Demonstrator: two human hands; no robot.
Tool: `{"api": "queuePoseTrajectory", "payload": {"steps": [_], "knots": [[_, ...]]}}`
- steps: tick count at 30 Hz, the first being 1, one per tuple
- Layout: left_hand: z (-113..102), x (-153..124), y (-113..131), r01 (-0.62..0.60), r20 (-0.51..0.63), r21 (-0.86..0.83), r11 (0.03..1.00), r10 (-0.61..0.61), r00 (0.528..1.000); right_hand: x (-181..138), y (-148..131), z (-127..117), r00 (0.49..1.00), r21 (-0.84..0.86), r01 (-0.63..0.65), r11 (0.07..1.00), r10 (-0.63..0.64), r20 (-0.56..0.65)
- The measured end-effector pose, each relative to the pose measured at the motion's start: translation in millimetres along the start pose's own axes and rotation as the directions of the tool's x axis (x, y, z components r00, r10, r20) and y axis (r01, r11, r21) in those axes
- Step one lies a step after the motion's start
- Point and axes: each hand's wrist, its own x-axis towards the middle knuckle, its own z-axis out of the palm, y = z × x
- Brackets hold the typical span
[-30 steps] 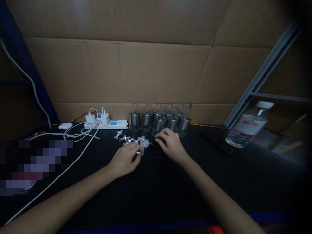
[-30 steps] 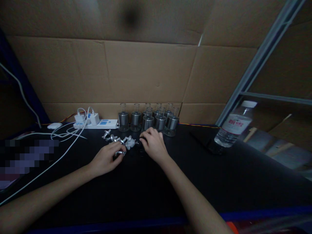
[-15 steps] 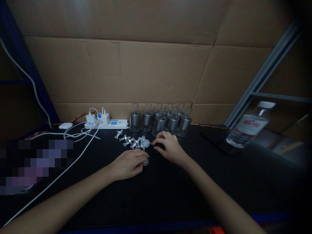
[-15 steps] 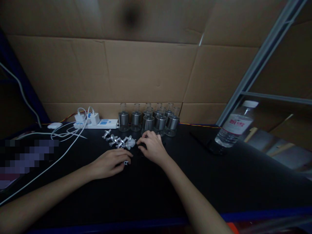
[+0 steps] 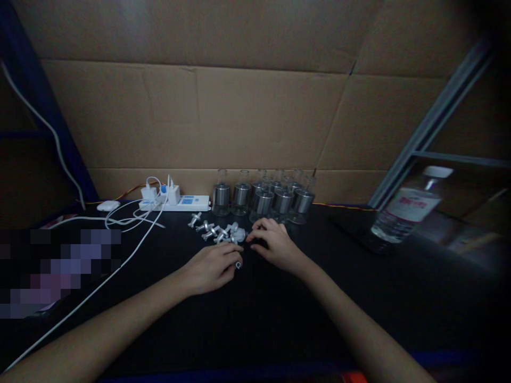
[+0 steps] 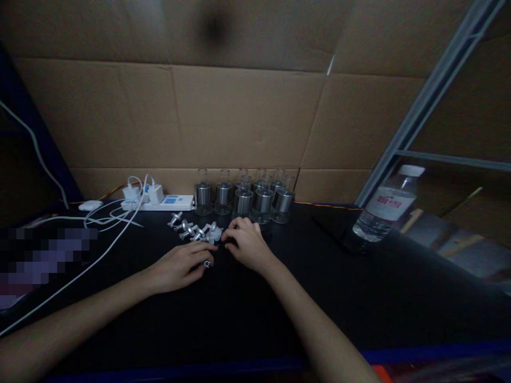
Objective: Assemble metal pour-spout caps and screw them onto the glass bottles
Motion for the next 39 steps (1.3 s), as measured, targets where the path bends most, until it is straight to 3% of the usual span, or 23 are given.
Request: {"api": "queuePoseTrajectory", "payload": {"steps": [12,19,23,30,39], "knots": [[1,0,1,0.093,-0.078,-0.117,0.989,-0.102,0.992,1,-3,-3,0.998,0.059,-0.005,0.998,0.009,-0.062],[1,-1,1,0.178,-0.134,-0.167,0.97,-0.201,0.97,4,-17,-10,0.986,0.255,0.05,0.966,-0.007,-0.168],[0,0,0,0.209,-0.143,-0.201,0.957,-0.239,0.96,2,-34,-8,0.989,0.362,0.124,0.924,-0.088,-0.115],[3,-1,-5,0.201,-0.208,-0.259,0.945,-0.258,0.943,1,-46,7,0.988,0.288,0.15,0.946,-0.153,-0.014],[5,-1,-7,0.061,-0.459,-0.228,0.972,-0.163,0.874,5,-36,12,0.992,0.503,0.116,0.856,-0.126,-0.014]]}}
